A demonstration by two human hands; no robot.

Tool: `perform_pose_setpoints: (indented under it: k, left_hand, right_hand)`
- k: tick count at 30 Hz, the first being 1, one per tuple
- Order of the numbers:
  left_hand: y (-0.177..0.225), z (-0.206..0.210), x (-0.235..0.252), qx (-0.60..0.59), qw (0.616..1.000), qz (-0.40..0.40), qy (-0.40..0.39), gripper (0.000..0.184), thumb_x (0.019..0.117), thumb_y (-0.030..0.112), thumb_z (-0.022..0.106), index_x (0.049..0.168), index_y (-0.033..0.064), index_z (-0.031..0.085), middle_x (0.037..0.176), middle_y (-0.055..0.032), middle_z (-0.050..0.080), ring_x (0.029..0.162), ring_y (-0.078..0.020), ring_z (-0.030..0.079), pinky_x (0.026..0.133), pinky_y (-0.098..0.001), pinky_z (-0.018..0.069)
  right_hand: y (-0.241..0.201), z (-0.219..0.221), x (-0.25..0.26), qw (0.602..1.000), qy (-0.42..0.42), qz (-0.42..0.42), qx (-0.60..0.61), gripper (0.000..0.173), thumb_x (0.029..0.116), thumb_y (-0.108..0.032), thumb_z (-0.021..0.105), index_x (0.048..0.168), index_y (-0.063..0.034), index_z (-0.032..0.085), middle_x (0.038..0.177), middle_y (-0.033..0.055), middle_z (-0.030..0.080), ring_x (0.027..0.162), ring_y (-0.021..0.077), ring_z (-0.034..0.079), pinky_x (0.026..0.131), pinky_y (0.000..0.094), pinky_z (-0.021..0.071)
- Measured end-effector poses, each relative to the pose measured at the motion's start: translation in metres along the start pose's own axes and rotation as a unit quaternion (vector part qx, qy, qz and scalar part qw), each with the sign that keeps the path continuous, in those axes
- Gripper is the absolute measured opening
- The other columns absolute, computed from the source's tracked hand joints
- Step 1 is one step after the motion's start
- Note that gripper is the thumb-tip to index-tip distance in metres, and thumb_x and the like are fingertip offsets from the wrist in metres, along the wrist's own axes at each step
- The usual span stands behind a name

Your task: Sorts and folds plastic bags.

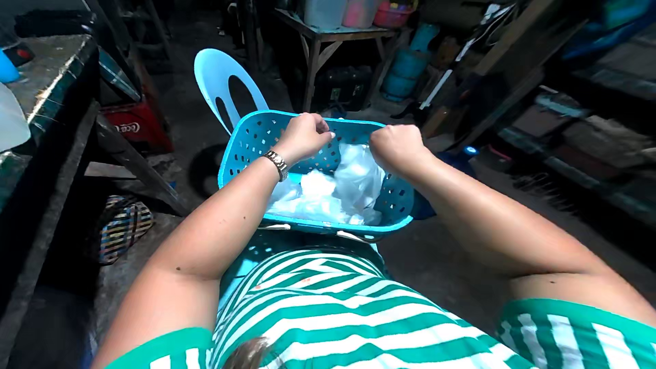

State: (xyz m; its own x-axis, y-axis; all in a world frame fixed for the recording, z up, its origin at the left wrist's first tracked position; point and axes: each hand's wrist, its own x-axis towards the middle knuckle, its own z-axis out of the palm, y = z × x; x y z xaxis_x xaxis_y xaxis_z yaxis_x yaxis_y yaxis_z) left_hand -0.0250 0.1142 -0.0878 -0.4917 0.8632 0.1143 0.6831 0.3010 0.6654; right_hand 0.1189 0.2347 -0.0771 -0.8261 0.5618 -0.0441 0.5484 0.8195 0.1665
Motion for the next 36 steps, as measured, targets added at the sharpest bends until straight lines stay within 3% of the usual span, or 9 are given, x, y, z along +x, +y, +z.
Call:
perform_pose_setpoints:
  k: [6,11,16,19,24,26,30,33,36]
  left_hand:
    - [-0.010,-0.007,0.019,-0.069,0.994,0.087,0.021,0.087,0.0869,0.018,0.082,0.157,0.0024,0.034,0.155,-0.0214,0.044,0.140,-0.0352,0.046,0.112,-0.0509,0.0405]
    - [-0.017,-0.018,0.015,-0.202,0.962,0.136,0.125,0.020,0.0987,0.005,0.062,0.115,-0.0061,0.065,0.106,-0.0116,0.067,0.089,-0.0102,0.066,0.085,-0.0289,0.0559]
    - [-0.019,-0.024,0.006,-0.343,0.907,0.120,0.213,0.011,0.1026,0.010,0.060,0.102,0.0002,0.064,0.088,-0.0001,0.065,0.078,-0.0038,0.063,0.076,-0.0230,0.0554]
    - [-0.017,-0.018,0.004,-0.387,0.899,0.100,0.179,0.010,0.1046,0.014,0.057,0.099,0.0067,0.060,0.076,0.0041,0.059,0.058,-0.0010,0.053,0.054,-0.0165,0.0472]
    - [-0.022,-0.017,0.002,-0.340,0.929,0.112,0.092,0.006,0.0995,0.008,0.063,0.094,0.0067,0.064,0.077,0.0061,0.064,0.067,0.0000,0.059,0.066,-0.0188,0.0522]
    - [-0.020,-0.018,0.004,-0.376,0.911,0.103,0.132,0.015,0.1037,0.011,0.056,0.091,0.0069,0.063,0.079,0.0037,0.066,0.072,-0.0041,0.064,0.072,-0.0238,0.0566]
    - [-0.017,-0.018,0.005,-0.501,0.840,0.058,0.202,0.016,0.1066,0.014,0.053,0.100,0.0050,0.064,0.084,-0.0007,0.066,0.079,-0.0088,0.066,0.078,-0.0269,0.0571]
    - [-0.018,-0.020,-0.001,-0.508,0.846,0.036,0.158,0.017,0.1081,0.019,0.050,0.099,0.0093,0.061,0.074,0.0030,0.060,0.065,-0.0052,0.060,0.064,-0.0210,0.0546]
    - [-0.018,-0.024,-0.007,-0.437,0.896,0.046,0.063,0.020,0.1080,0.018,0.047,0.097,0.0115,0.062,0.079,0.0058,0.063,0.071,-0.0019,0.061,0.068,-0.0199,0.0534]
  right_hand:
    - [0.015,-0.046,0.014,0.975,0.128,-0.137,0.122,0.017,0.0991,-0.007,0.059,0.110,0.0003,0.070,0.106,0.0280,0.069,0.104,0.0513,0.065,0.082,0.0736,0.0477]
    - [0.006,-0.061,0.037,0.910,0.177,-0.171,0.334,0.017,0.0991,-0.009,0.061,0.111,-0.0023,0.070,0.104,0.0146,0.071,0.094,0.0243,0.066,0.087,0.0487,0.0512]
    - [-0.011,-0.008,0.063,0.776,0.176,-0.195,0.573,0.015,0.1008,-0.015,0.061,0.105,-0.0026,0.069,0.084,-0.0015,0.065,0.070,0.0015,0.058,0.070,0.0232,0.0517]
    - [-0.009,-0.001,0.062,0.666,0.123,-0.175,0.715,0.007,0.1018,-0.009,0.057,0.101,-0.0062,0.063,0.082,-0.0047,0.062,0.071,0.0031,0.061,0.073,0.0231,0.0562]
    - [-0.012,-0.003,0.057,0.500,0.084,-0.150,0.849,0.016,0.1066,-0.008,0.047,0.097,-0.0129,0.059,0.073,-0.0065,0.061,0.059,-0.0004,0.055,0.057,0.0141,0.0478]
    - [-0.012,0.000,0.057,0.506,0.065,-0.148,0.847,0.018,0.1066,-0.009,0.046,0.096,-0.0121,0.061,0.072,-0.0064,0.062,0.060,0.0002,0.057,0.058,0.0154,0.0501]
    - [-0.018,0.009,0.060,0.604,0.015,-0.186,0.775,0.013,0.1052,-0.011,0.050,0.099,-0.0119,0.061,0.076,-0.0065,0.060,0.063,0.0025,0.056,0.064,0.0197,0.0507]
    - [-0.022,0.008,0.060,0.540,0.022,-0.180,0.822,0.013,0.1077,-0.011,0.046,0.102,-0.0116,0.058,0.087,-0.0022,0.065,0.077,0.0070,0.063,0.077,0.0258,0.0553]
    - [-0.023,0.006,0.057,0.473,0.039,-0.167,0.864,0.017,0.1110,-0.017,0.039,0.105,-0.0148,0.055,0.085,-0.0029,0.067,0.078,0.0068,0.067,0.076,0.0253,0.0584]
